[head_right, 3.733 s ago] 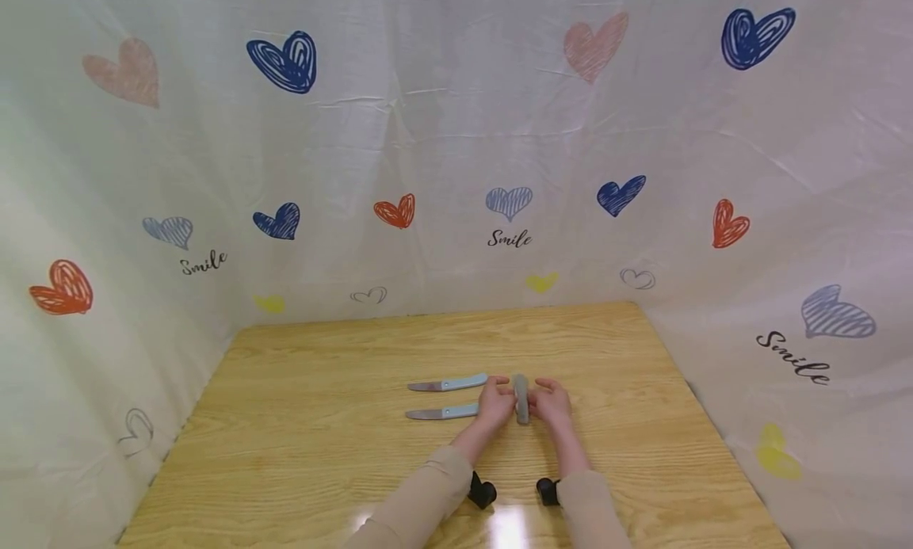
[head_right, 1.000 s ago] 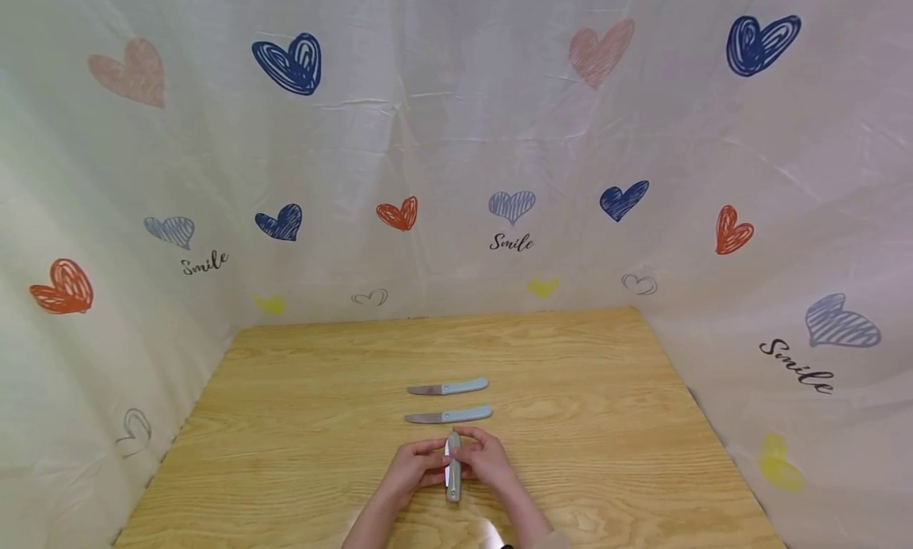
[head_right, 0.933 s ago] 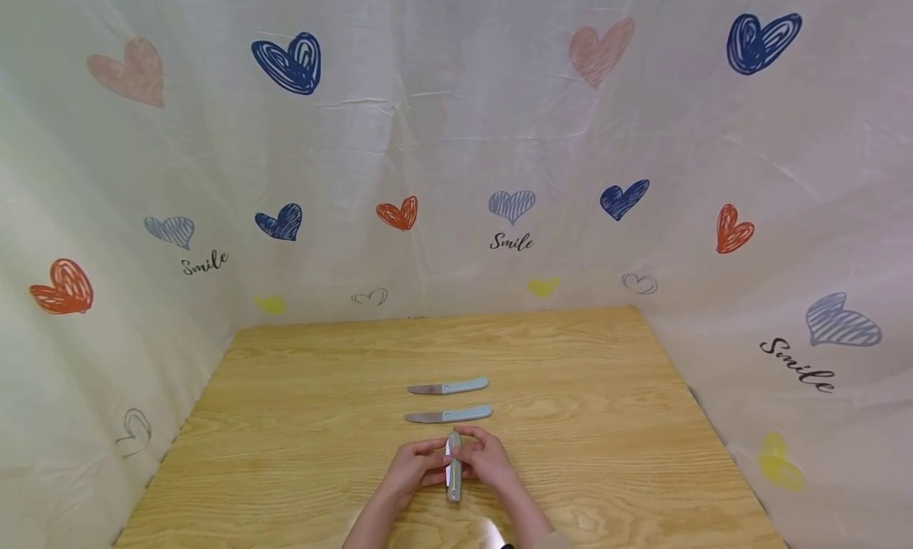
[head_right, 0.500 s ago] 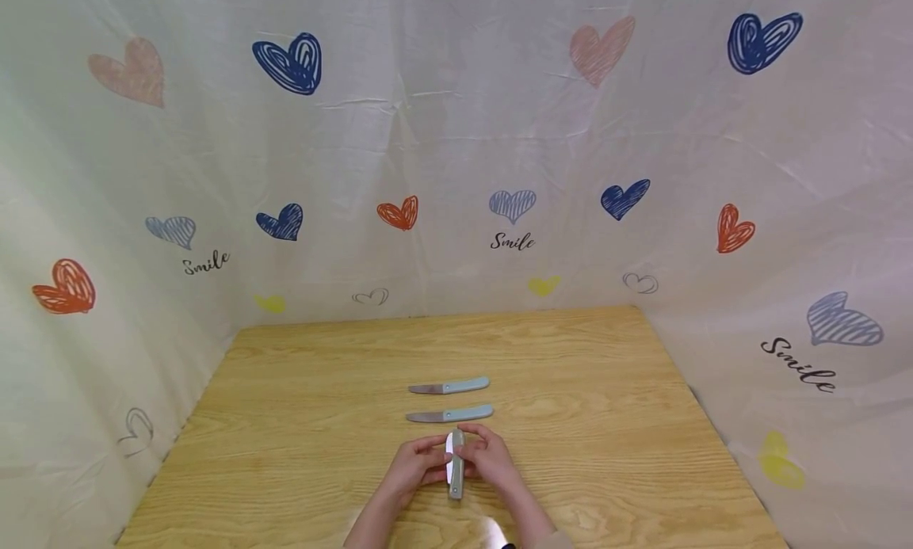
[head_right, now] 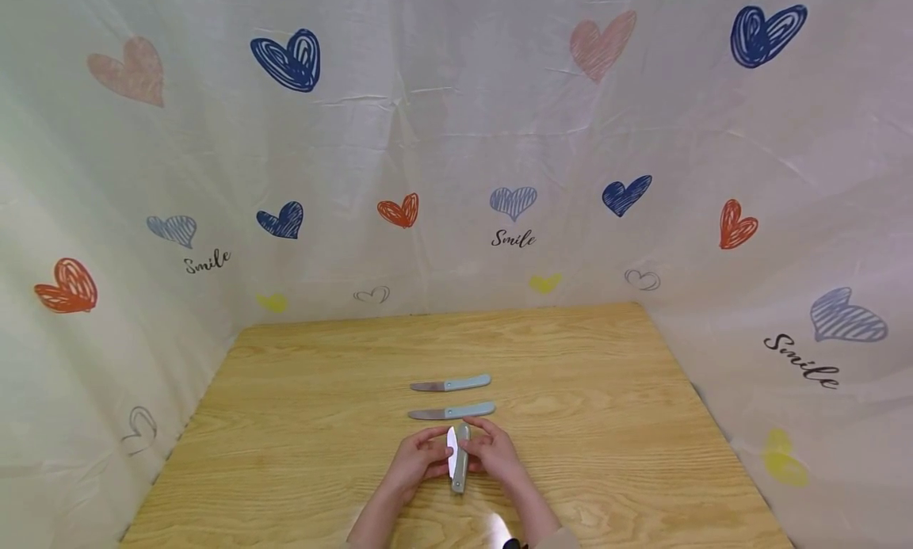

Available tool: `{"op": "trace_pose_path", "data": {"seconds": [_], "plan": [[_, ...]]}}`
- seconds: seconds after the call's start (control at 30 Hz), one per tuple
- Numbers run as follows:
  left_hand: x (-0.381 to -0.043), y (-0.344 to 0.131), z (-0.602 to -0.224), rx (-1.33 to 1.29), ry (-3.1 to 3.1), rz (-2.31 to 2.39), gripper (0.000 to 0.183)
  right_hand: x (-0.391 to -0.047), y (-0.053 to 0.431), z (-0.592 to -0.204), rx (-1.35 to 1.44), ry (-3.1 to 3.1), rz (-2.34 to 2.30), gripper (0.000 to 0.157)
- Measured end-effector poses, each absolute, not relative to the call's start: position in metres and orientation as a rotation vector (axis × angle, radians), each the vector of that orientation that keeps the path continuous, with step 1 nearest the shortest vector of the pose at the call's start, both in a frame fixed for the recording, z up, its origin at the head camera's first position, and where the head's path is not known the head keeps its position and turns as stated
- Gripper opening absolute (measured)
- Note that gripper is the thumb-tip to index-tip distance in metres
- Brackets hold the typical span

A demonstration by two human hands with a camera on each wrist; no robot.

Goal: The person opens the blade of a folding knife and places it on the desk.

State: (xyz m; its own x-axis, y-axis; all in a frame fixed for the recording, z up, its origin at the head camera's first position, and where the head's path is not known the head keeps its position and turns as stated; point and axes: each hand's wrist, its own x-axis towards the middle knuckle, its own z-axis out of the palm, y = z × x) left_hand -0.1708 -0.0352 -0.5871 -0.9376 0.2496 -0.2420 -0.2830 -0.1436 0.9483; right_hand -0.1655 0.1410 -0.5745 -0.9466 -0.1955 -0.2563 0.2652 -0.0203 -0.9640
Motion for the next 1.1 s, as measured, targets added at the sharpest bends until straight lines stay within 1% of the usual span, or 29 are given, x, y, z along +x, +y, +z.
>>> {"op": "trace_pose_path", "data": {"seconds": [0.27, 1.1], "plan": [[-0.1701, -0.0364, -0.5842, -0.053, 1.801, 2.131, 0.047, -0.1663, 0.1442, -0.5767, 0.077, 1.937, -2.050, 0.057], [-0.1651, -0.0345, -0.5812, -0.122, 1.776, 2.218, 0.053, -0.1642, 0.1506, -0.5796, 0.130, 1.931, -2.127, 0.053]]}}
